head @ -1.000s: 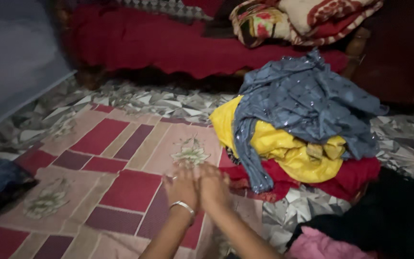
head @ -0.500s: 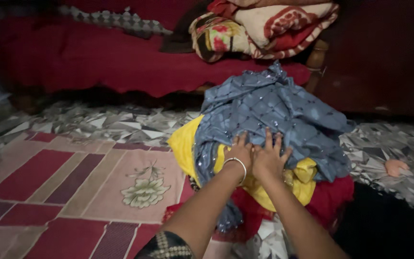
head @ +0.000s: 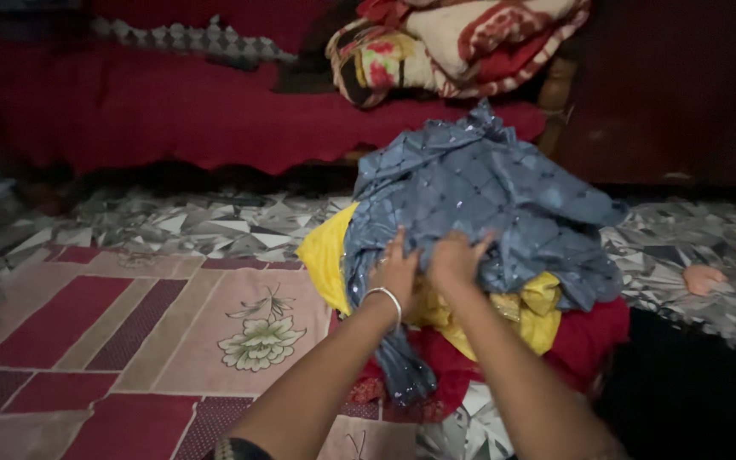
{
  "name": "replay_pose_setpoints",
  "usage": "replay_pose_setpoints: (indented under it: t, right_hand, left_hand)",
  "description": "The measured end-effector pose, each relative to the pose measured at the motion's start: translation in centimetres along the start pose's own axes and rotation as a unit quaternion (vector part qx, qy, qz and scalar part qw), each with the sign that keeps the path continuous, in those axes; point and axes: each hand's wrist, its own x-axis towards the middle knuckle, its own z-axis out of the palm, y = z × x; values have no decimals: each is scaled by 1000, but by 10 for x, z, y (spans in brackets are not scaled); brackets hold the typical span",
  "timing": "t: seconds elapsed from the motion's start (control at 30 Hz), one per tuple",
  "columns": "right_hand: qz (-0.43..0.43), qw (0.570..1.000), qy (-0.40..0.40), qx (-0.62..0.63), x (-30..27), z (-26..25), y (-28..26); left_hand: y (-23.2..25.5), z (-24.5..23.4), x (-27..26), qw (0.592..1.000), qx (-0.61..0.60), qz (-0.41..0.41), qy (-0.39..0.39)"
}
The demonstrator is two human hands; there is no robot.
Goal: The person folds two garments on a patterned mat on the floor. They first fold a dark teal garment with silver trim, then a grey sequined top, smoothing and aligning each before stacking them.
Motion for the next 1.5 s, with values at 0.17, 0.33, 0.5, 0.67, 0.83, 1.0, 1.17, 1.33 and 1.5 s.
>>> replay_pose_setpoints:
  t: [0.17, 0.33, 0.5, 0.67, 0.83, 1.0, 1.17, 1.33, 1.5]
  right_hand:
    - [-65, 991, -7, 118, -68, -48, -68]
    - [-169, 967, 35, 189, -178, -83, -151]
    - [-256, 883, -51, 391, -288, -132, -230]
    - [-420, 830, 12, 367, -362, -197, -264]
    - [-431, 875, -78, 208, -374, -173, -269]
    - [-337, 878, -326, 99, -391, -60, -268]
    - [-365, 773, -514, 74, -401, 77, -253]
    - [-205, 922, -290, 156, -329, 132, -205]
    - [329, 901, -235, 160, -279, 129, -139]
  left_hand:
    - [-32, -11, -23, 949, -263, 73, 155]
    - [-118, 49, -95, 871, -379, 143, 279]
    - [-212, 41, -260, 825, -477, -88, 290]
    - [-265, -67, -430, 786, -394, -229, 418]
    - [-290, -145, -587, 717, -330, -331, 517]
    - [-321, -158, -692, 718, -239, -429, 493]
    - [-303, -121, -685, 755, 88, -573, 307]
    - [-222, -42, -600, 904, 107, -414, -23]
    - [-160, 6, -577, 887, 24, -396, -236]
